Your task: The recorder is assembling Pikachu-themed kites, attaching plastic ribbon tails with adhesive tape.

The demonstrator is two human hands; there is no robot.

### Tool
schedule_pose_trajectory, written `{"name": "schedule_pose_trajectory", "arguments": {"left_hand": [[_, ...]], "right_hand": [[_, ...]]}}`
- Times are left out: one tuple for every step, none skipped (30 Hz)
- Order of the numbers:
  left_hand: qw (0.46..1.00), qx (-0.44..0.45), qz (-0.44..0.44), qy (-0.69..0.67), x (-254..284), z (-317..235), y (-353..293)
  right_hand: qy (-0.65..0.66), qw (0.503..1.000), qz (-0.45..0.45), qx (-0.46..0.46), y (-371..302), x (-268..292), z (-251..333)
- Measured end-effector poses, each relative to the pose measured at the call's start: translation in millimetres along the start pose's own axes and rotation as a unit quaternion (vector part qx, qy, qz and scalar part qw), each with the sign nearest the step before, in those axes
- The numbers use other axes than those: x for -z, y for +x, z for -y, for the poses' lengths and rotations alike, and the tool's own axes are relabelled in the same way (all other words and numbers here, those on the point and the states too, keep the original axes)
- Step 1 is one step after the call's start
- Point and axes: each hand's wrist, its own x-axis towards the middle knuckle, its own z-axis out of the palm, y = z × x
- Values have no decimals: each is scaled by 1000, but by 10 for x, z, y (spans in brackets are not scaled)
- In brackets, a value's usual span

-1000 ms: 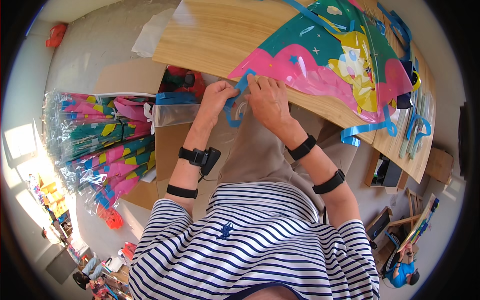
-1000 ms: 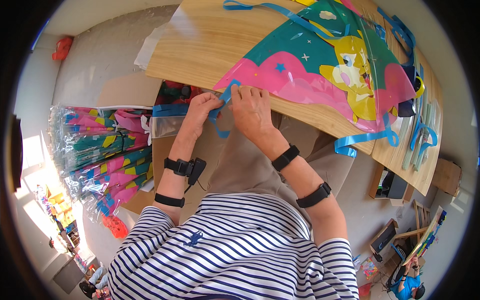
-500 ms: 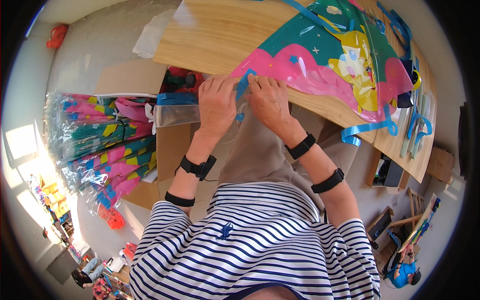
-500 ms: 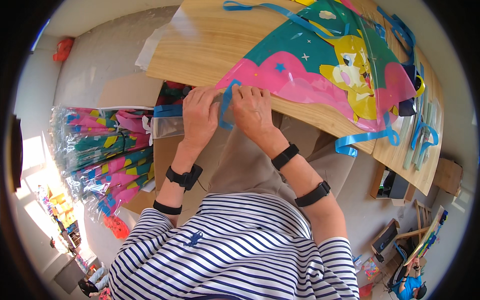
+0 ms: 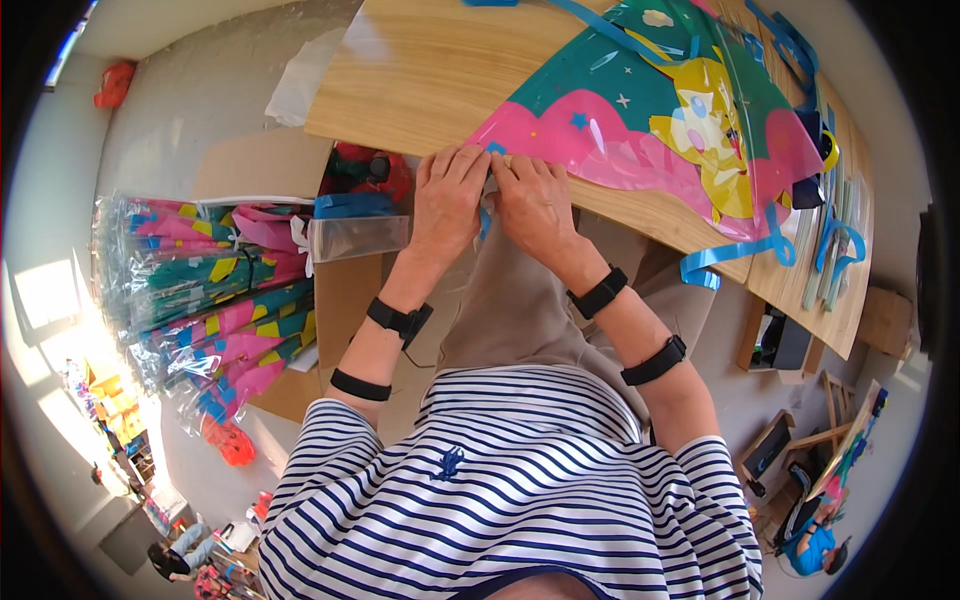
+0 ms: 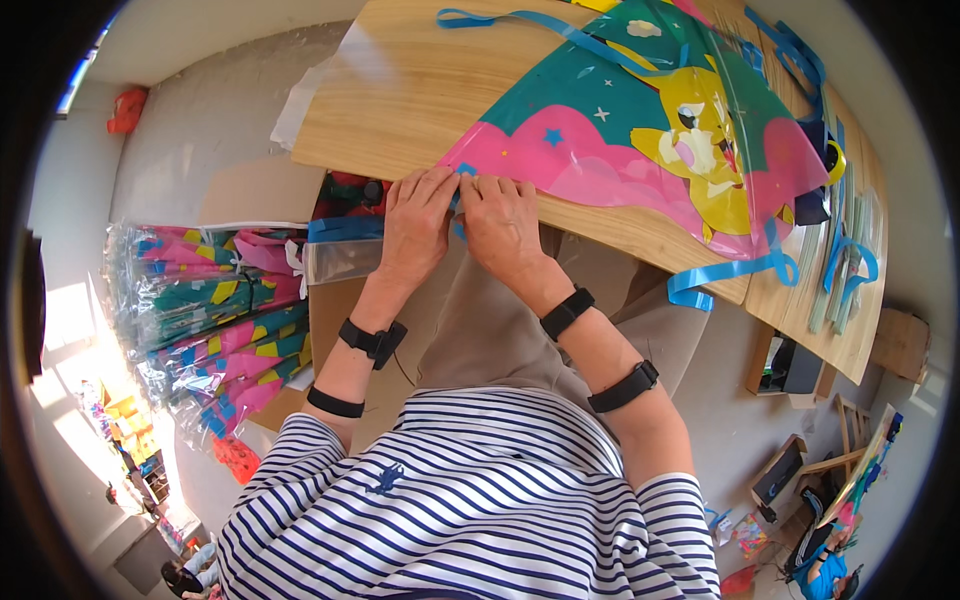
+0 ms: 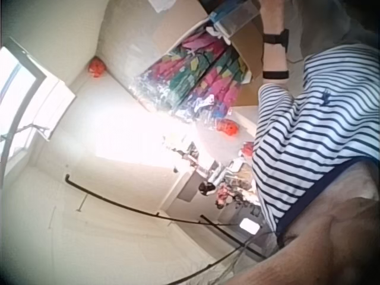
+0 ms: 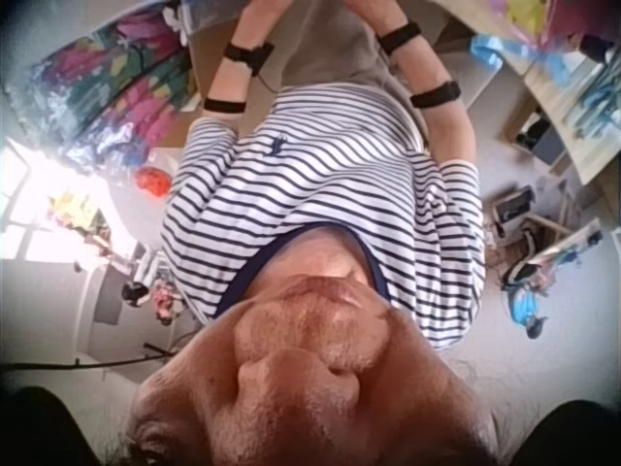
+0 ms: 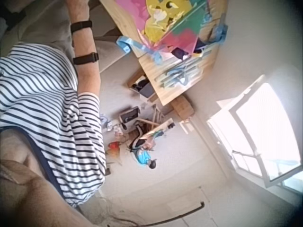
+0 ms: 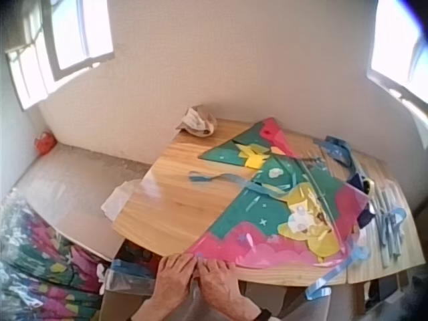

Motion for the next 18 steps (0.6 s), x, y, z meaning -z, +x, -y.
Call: {"name": "schedule_pose_trajectory", "arguments": {"left_hand": [[1000, -1, 2, 7, 0, -4, -2], [1000, -2, 4, 14, 0, -9, -6], [1000, -3, 6, 21, -2, -12, -8], [1000, -5, 6, 27, -10, -12, -11], [999, -6, 7, 34, -19, -12, -15], [999, -7, 8, 41, -24, -14, -16], [999, -5, 9, 42, -27, -17, -16], [999, -4, 10, 43, -28, -20, -15], [999, -3, 12, 44, -28, -23, -15], [999, -3, 13, 45, -26, -23, -14], [999, -3, 14, 46, -24, -24, -12], [999, -4, 15, 47, -21, -24, -11], [999, 0, 12, 36, -19, -25, -11], [1000, 4, 9, 25, -14, -26, -17], [1000, 8, 6, 15, -11, -31, -22], [1000, 2, 7, 14, -10, -40, -38], [1000, -3, 7, 12, -11, -53, -55], [1000, -9, 7, 11, -16, -60, -66]], "right_hand": [[15, 1000, -5, -3, -1, 2, -7], [30, 999, -10, -6, -2, 1, -20], [45, 999, -14, -9, -3, 0, -35], [61, 998, -9, -18, 0, 0, -55], [78, 997, -3, -26, 4, 1, -77], [95, 995, 2, -35, 6, 2, -88], [88, 996, 0, -31, 7, 8, -85], [80, 996, -1, -28, 9, 17, -77], [73, 997, -3, -24, 10, 21, -70], [67, 997, -4, -23, 9, 18, -64], [61, 998, -5, -23, 6, 9, -58], [55, 998, -6, -23, 3, 0, -55], [50, 999, -7, -19, -1, -12, -60], [45, 999, -8, -16, -6, -25, -66], [40, 999, -9, -13, -8, -32, -72], [44, 999, -10, -13, -9, -32, -70], [47, 999, -11, -14, -8, -29, -67], [50, 999, -13, -14, -6, -24, -64]]}}
